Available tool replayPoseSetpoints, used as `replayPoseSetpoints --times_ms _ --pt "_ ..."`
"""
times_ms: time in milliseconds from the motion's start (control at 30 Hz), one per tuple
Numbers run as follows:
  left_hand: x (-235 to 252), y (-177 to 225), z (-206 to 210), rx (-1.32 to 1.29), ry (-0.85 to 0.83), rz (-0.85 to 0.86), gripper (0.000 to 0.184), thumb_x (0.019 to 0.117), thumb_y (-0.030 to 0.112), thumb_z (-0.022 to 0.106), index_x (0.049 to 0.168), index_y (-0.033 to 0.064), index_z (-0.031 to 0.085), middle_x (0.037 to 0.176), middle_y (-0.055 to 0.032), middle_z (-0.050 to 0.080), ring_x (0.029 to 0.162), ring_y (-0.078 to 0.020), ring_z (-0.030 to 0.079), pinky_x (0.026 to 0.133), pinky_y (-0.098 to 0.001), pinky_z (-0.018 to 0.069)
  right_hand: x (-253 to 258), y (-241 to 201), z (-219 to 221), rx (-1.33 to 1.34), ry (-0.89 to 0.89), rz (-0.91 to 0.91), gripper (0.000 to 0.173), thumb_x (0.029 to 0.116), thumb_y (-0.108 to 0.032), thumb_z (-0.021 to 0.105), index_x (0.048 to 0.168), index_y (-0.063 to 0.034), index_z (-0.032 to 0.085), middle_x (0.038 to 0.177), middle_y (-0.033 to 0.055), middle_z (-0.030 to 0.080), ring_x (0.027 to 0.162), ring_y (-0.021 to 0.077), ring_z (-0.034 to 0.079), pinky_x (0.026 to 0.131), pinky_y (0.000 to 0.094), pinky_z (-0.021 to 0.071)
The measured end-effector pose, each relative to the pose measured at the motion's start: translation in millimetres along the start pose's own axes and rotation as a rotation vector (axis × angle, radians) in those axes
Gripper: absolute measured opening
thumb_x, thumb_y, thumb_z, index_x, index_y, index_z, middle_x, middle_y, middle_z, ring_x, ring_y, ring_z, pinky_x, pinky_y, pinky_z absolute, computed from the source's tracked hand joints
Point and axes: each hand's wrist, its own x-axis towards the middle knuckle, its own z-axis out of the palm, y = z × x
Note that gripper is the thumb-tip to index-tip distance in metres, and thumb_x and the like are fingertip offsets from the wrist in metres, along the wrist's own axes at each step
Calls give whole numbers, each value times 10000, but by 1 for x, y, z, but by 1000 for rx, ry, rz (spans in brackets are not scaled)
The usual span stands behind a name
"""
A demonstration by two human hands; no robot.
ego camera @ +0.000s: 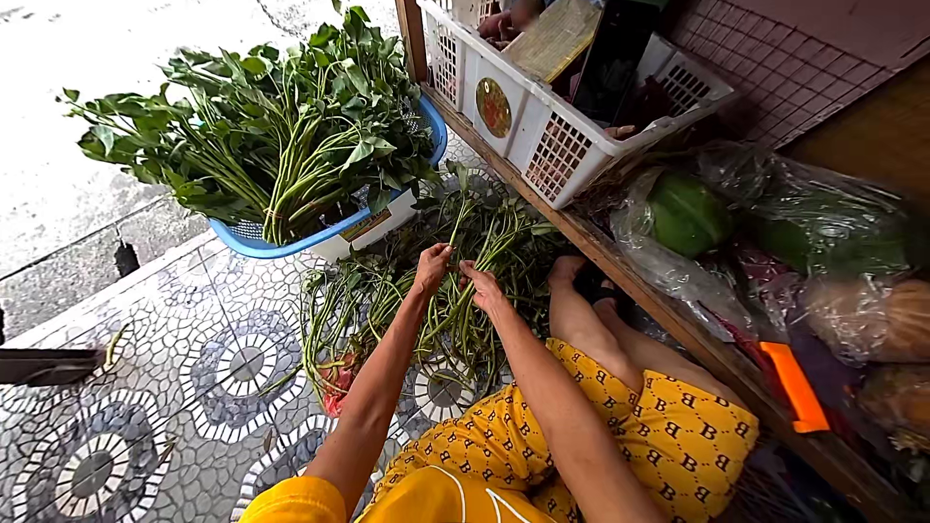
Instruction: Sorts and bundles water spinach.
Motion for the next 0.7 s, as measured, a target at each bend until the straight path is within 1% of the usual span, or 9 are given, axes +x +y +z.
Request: replayPoseSetpoints --times_ms 100,200,267,333,367,433,467,533,700 --pt "0 -2 12 43 -16 -12 258 1089 218 507 1193 36 656 913 -70 672 708 -96 591 683 -286 516 -5 -2 5 -66 -43 -16 243 929 -25 734 1153 10 648 840 72 640 634 121 571 610 274 528" --pt "-3 1 18 98 -41 -10 265 1088 268 510 1178 77 671 898 -61 648 692 -109 559 659 -309 499 -4 -2 4 -97 -23 24 344 865 46 770 1174 27 619 835 93 636 642 133 586 618 278 542" --pt "-4 5 23 143 -58 -10 266 1083 287 519 1161 97 688 921 -62 650 716 -119 554 663 -331 485 -1 0 2 -128 -13 50 345 882 54 743 1179 33 570 816 92 608 619 135 575 596 274 541" --pt "4 10 27 143 -58 -28 253 1078 230 535 1165 57 697 973 -81 662 768 -119 563 691 -319 478 -1 -1 2 -171 24 63 304 941 -39 722 1195 25 567 827 86 601 613 130 564 580 270 527" --pt "17 3 25 126 -24 -32 250 1071 201 548 1173 30 699 1011 -97 679 819 -126 593 731 -317 497 -2 -3 1 -208 53 64 337 977 -117 705 1243 25 555 905 101 616 681 138 573 629 281 522" --pt "41 -23 15 141 123 -45 288 1078 177 519 1238 -13 665 1160 -176 684 1037 -230 637 933 -411 507 -3 -4 -2 -221 140 68 431 1040 -202 632 1359 55 497 1108 184 643 904 217 608 825 363 512" --pt "50 -41 9 208 216 -79 309 1077 181 506 1264 -14 657 1213 -212 679 1121 -305 644 994 -482 497 -2 -3 -3 -202 206 63 441 1059 -213 602 1376 67 475 1107 206 647 898 228 622 829 368 515" --pt "58 -78 3 377 282 -198 358 1060 245 526 1293 -2 641 1246 -268 657 1183 -422 620 1006 -605 470 2 -2 -7 -124 293 60 443 1091 -222 540 1400 74 427 1046 200 575 783 215 616 722 323 550" --pt "59 -120 8 518 108 -307 522 1002 344 656 1402 19 570 1332 -235 633 1267 -376 593 1084 -552 445 0 -13 -3 16 355 95 358 1091 -244 540 1319 19 457 890 114 504 662 174 556 612 291 520"
